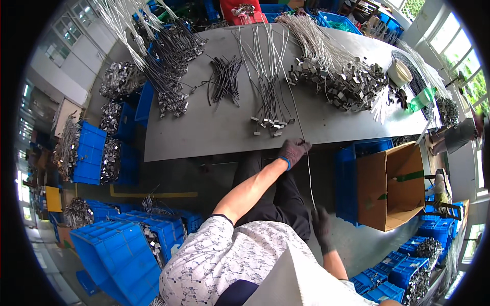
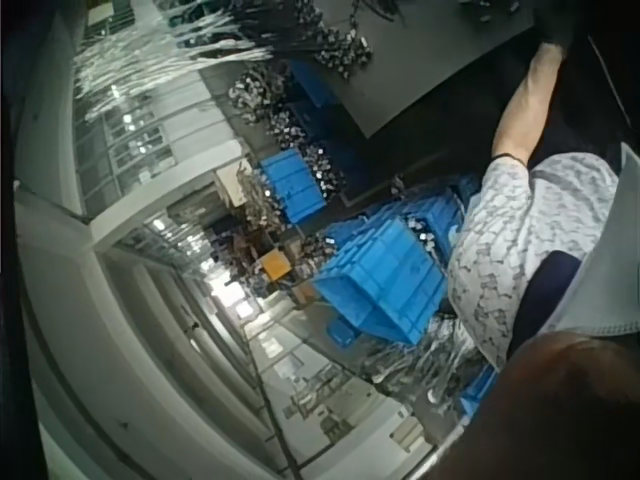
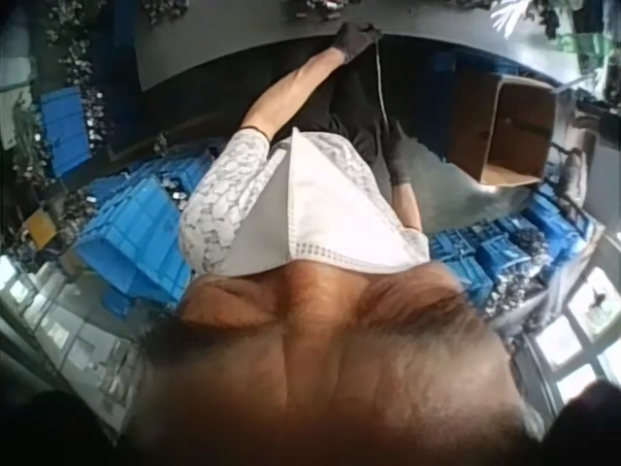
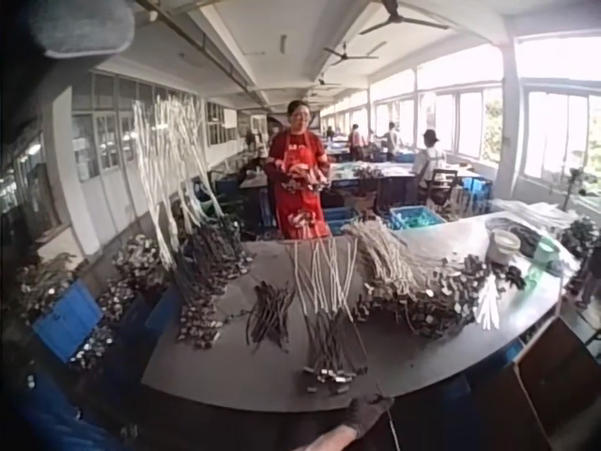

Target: The person secures a bundle of cables with a plastic strap, then threads individual white wires through the metal tags of black cables on the table by hand.

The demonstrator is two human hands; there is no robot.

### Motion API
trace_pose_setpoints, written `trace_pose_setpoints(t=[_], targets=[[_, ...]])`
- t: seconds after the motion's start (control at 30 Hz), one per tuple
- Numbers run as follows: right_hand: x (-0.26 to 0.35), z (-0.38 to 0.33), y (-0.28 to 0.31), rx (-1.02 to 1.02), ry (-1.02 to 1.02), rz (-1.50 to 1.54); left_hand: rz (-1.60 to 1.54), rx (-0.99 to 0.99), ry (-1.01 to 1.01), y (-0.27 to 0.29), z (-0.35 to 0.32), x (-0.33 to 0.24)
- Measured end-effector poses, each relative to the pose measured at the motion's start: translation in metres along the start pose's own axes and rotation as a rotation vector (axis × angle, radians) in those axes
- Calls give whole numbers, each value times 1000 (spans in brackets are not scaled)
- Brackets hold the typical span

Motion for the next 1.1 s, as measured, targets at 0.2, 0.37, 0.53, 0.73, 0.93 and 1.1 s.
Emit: trace_pose_setpoints(t=[0.2,0.37,0.53,0.73,0.93,1.1], targets=[[109,182,-83,-171,245,375,11,5,-18,3,-31,21],[83,255,-140,-267,168,538,68,21,51,41,16,17],[175,289,-155,-13,335,601,-7,61,123,118,78,39],[119,385,-84,-352,48,176,590,-58,3,172,94,-11],[137,466,-46,-293,-43,-481,852,-599,122,261,92,57],[115,488,-55,-193,-154,-441,1180,-810,335,333,112,113]])
Point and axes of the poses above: each hand's wrist, its own z-axis towards the middle knuckle, its own y-axis out of the back of the hand, x = y × z, the point moved 1 cm from there along z, towards the middle knuckle, and after that the axes turned 11 degrees about z, right-handed, at the moved point
